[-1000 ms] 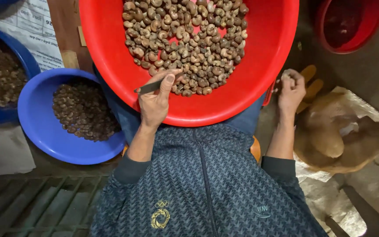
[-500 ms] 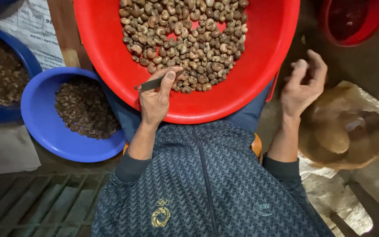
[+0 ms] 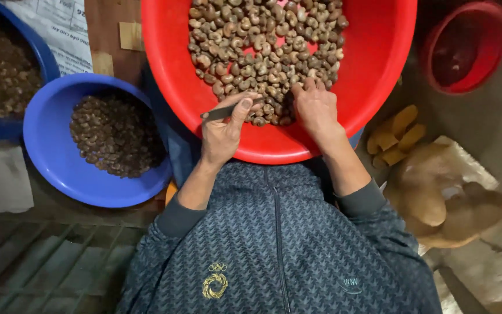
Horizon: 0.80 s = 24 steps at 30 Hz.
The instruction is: A person manually peels nuts using a small metal tool and sorts them into different plastic bowls while sitting on the floor.
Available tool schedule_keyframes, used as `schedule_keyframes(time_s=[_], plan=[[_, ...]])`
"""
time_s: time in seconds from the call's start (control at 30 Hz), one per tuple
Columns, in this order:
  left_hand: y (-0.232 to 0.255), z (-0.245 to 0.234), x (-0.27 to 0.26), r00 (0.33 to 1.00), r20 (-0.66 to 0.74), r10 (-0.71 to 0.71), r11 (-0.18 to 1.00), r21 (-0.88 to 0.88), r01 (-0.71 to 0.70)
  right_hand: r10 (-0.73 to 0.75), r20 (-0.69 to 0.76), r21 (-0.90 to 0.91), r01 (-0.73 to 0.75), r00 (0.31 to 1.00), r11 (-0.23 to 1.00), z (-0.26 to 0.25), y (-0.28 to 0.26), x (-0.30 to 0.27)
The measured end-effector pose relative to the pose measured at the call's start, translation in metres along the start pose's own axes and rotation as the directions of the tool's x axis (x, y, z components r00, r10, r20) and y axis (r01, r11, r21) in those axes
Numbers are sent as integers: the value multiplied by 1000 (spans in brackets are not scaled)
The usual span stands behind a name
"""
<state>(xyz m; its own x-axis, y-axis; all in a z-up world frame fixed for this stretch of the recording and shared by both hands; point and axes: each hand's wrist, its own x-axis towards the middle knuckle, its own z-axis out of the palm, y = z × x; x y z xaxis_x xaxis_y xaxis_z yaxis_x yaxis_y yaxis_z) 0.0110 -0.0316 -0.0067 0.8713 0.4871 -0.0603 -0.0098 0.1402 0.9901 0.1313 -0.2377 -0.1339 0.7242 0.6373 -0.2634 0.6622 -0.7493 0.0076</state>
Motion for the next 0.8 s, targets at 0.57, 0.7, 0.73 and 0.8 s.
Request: schedule_keyframes(time_s=[0.57,0.7,0.73,0.8], plan=[[-1,9,3,968,157,195,980,-55,-189,170,146,936,-80,975,-342,-106,-41,-25],[-8,13,2,958,196,207,974,-135,-183,148,123,842,-25,981,-539,-106,-49,-30],[-6,13,2,957,203,206,974,-134,-181,153,124,840,-21,980,-543,-104,-49,-31],[-2,14,1,959,212,188,979,-121,-165,147,123,839,-24,981,-544,-102,-51,-32]])
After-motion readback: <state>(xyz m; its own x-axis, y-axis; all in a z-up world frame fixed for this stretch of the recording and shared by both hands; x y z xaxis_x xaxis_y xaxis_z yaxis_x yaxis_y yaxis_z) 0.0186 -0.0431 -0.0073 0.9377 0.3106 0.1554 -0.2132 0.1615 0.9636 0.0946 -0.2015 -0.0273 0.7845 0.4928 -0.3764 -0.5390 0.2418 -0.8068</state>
